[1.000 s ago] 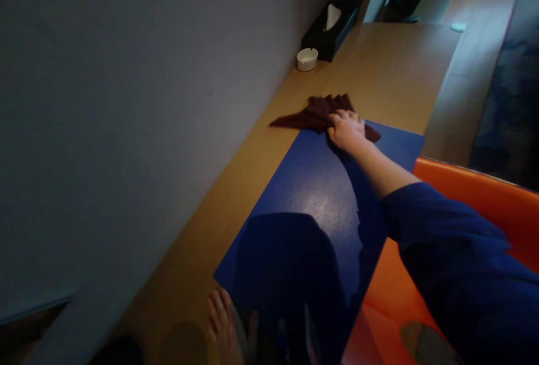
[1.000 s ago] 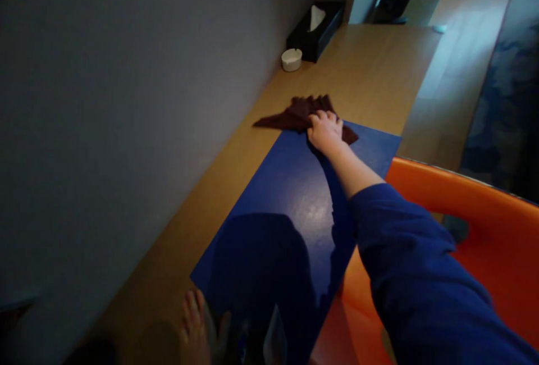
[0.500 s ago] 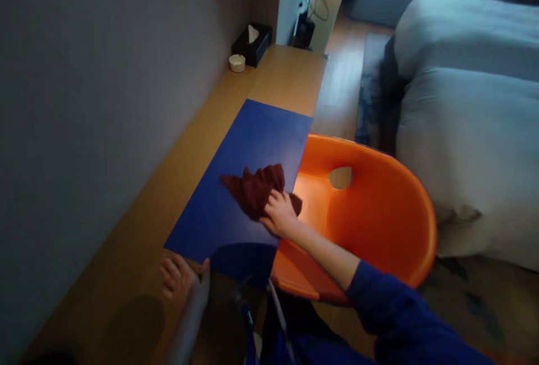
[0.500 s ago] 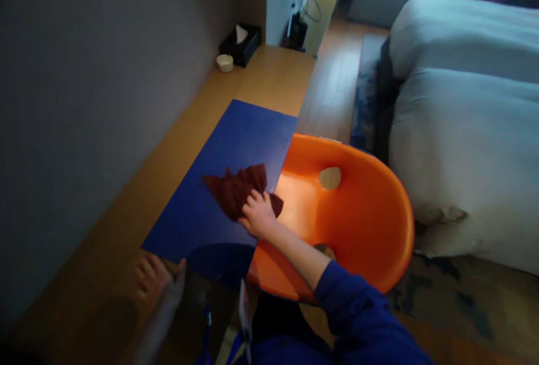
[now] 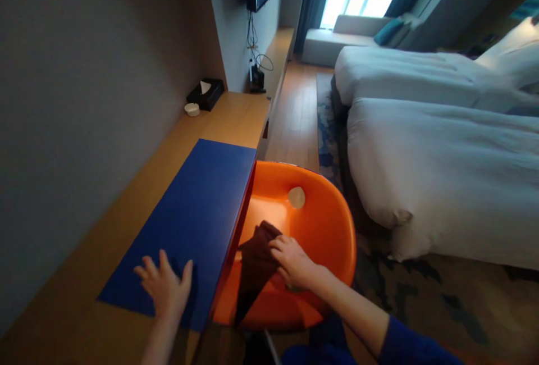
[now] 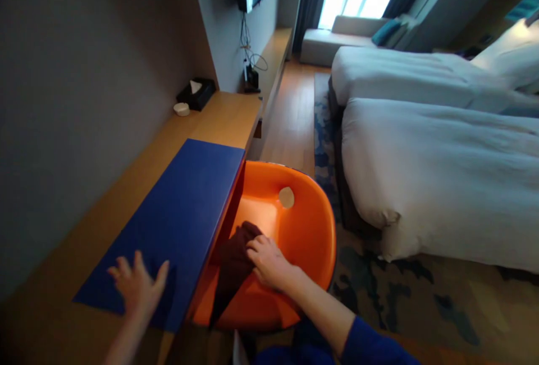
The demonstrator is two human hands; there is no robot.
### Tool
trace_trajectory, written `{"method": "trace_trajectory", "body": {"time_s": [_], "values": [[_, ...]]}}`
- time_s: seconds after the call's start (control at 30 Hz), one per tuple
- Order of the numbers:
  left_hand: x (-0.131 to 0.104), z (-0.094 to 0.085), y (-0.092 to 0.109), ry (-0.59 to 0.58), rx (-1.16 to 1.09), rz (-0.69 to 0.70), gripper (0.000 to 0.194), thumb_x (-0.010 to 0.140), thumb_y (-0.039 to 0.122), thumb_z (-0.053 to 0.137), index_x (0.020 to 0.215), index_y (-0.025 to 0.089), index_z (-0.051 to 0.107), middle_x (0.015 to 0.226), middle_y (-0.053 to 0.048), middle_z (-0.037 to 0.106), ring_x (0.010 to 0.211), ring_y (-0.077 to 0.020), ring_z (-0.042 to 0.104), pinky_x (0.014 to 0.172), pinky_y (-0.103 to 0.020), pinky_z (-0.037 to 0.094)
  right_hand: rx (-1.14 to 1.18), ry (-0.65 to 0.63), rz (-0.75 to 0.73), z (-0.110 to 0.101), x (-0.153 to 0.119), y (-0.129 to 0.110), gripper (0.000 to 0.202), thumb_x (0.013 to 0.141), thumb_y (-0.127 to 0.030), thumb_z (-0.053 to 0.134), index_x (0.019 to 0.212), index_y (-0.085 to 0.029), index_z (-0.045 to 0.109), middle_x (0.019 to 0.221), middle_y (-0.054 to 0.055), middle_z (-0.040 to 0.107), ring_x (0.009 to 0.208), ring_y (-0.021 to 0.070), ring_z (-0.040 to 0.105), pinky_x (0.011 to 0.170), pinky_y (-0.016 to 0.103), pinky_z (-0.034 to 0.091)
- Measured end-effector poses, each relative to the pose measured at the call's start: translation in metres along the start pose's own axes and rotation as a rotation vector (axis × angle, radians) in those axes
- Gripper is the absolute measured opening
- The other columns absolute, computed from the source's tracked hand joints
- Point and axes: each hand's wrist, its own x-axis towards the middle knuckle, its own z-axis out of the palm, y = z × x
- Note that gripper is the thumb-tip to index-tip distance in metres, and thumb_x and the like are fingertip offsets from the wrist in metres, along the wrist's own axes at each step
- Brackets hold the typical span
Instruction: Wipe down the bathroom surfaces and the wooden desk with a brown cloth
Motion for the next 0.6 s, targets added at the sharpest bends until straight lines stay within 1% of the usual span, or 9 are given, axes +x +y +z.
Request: {"method": "trace_trajectory", "body": {"time_s": [0.07, 0.13, 0.2, 0.27, 0.33, 0.4, 0.5, 0.53, 0.6], "values": [[0.018, 0.025, 0.070, -0.028, -0.076, 0.085, 0.075, 0.089, 0.051, 0.028, 0.135, -0.008, 0.033, 0.143, -0.034, 0.019, 0.138, -0.0446, 0.004, 0.105, -0.059, 0.024, -0.103, 0.005, 0.084, -0.044, -0.026, 0.067, 0.029, 0.078, -0.020, 0.054, 0.106, -0.015, 0.058, 0.122, 0.009, 0.053, 0.111, 0.0251, 0.040, 0.093, 0.041, 0.038], [0.038, 0.058, 0.137, -0.045, -0.120, 0.106, 0.071, 0.089, 0.046, 0.030, 0.136, -0.007, 0.032, 0.145, -0.032, 0.019, 0.139, -0.0411, 0.003, 0.107, -0.055, 0.024, -0.225, -0.065, 0.138, -0.075, -0.045, 0.133, 0.028, 0.078, -0.020, 0.050, 0.104, -0.015, 0.060, 0.119, 0.012, 0.055, 0.110, 0.0293, 0.041, 0.091, 0.047, 0.038], [0.057, 0.091, 0.194, -0.087, -0.091, 0.025, 0.069, 0.089, 0.044, 0.030, 0.139, -0.005, 0.030, 0.147, -0.030, 0.019, 0.139, -0.0410, 0.007, 0.106, -0.054, 0.026, -0.292, -0.183, 0.148, -0.095, -0.051, 0.193, 0.027, 0.078, -0.021, 0.051, 0.100, -0.014, 0.063, 0.111, 0.015, 0.058, 0.109, 0.0322, 0.043, 0.091, 0.053, 0.037], [0.071, 0.119, 0.237, -0.126, 0.035, -0.105, 0.069, 0.090, 0.043, 0.032, 0.140, -0.004, 0.027, 0.147, -0.029, 0.020, 0.138, -0.0418, 0.013, 0.105, -0.055, 0.027, -0.289, -0.293, 0.102, -0.110, -0.043, 0.241, 0.025, 0.078, -0.022, 0.051, 0.097, -0.014, 0.065, 0.105, 0.015, 0.060, 0.109, 0.0326, 0.045, 0.092, 0.054, 0.037], [0.077, 0.138, 0.265, -0.133, 0.209, -0.211, 0.071, 0.090, 0.046, 0.035, 0.142, -0.002, 0.026, 0.147, -0.028, 0.023, 0.136, -0.0415, 0.018, 0.104, -0.057, 0.026, -0.248, -0.308, 0.015, -0.124, -0.025, 0.278, 0.026, 0.078, -0.023, 0.050, 0.098, -0.015, 0.065, 0.106, 0.014, 0.060, 0.110, 0.0315, 0.045, 0.092, 0.051, 0.039], [0.078, 0.149, 0.282, -0.116, 0.356, -0.245, 0.074, 0.089, 0.049, 0.036, 0.143, 0.000, 0.025, 0.148, -0.025, 0.024, 0.136, -0.0404, 0.017, 0.104, -0.057, 0.026, -0.194, -0.216, -0.043, -0.136, 0.001, 0.307, 0.028, 0.078, -0.022, 0.049, 0.101, -0.016, 0.064, 0.108, 0.012, 0.060, 0.110, 0.0299, 0.045, 0.092, 0.048, 0.039], [0.078, 0.157, 0.291, -0.124, 0.513, -0.242, 0.074, 0.089, 0.050, 0.034, 0.144, 0.002, 0.022, 0.150, -0.021, 0.021, 0.137, -0.0401, 0.014, 0.103, -0.056, 0.028, -0.032, -0.039, -0.014, -0.145, 0.046, 0.344, 0.031, 0.074, -0.016, 0.047, 0.100, -0.018, 0.064, 0.108, 0.009, 0.062, 0.108, 0.0272, 0.048, 0.093, 0.044, 0.039], [0.079, 0.158, 0.291, -0.122, 0.565, -0.234, 0.075, 0.089, 0.050, 0.035, 0.144, 0.001, 0.021, 0.151, -0.021, 0.020, 0.137, -0.0401, 0.013, 0.103, -0.055, 0.027, 0.073, 0.007, 0.022, -0.147, 0.062, 0.354, 0.032, 0.073, -0.014, 0.045, 0.098, -0.018, 0.064, 0.107, 0.008, 0.063, 0.106, 0.0263, 0.050, 0.093, 0.043, 0.040], [0.081, 0.158, 0.289, -0.113, 0.649, -0.229, 0.075, 0.089, 0.049, 0.036, 0.144, 0.001, 0.021, 0.151, -0.021, 0.018, 0.138, -0.0403, 0.012, 0.104, -0.054, 0.025, 0.375, 0.095, 0.110, -0.153, 0.093, 0.369, 0.032, 0.071, -0.017, 0.044, 0.096, -0.017, 0.063, 0.102, 0.009, 0.065, 0.102, 0.0250, 0.055, 0.092, 0.041, 0.043]]}}
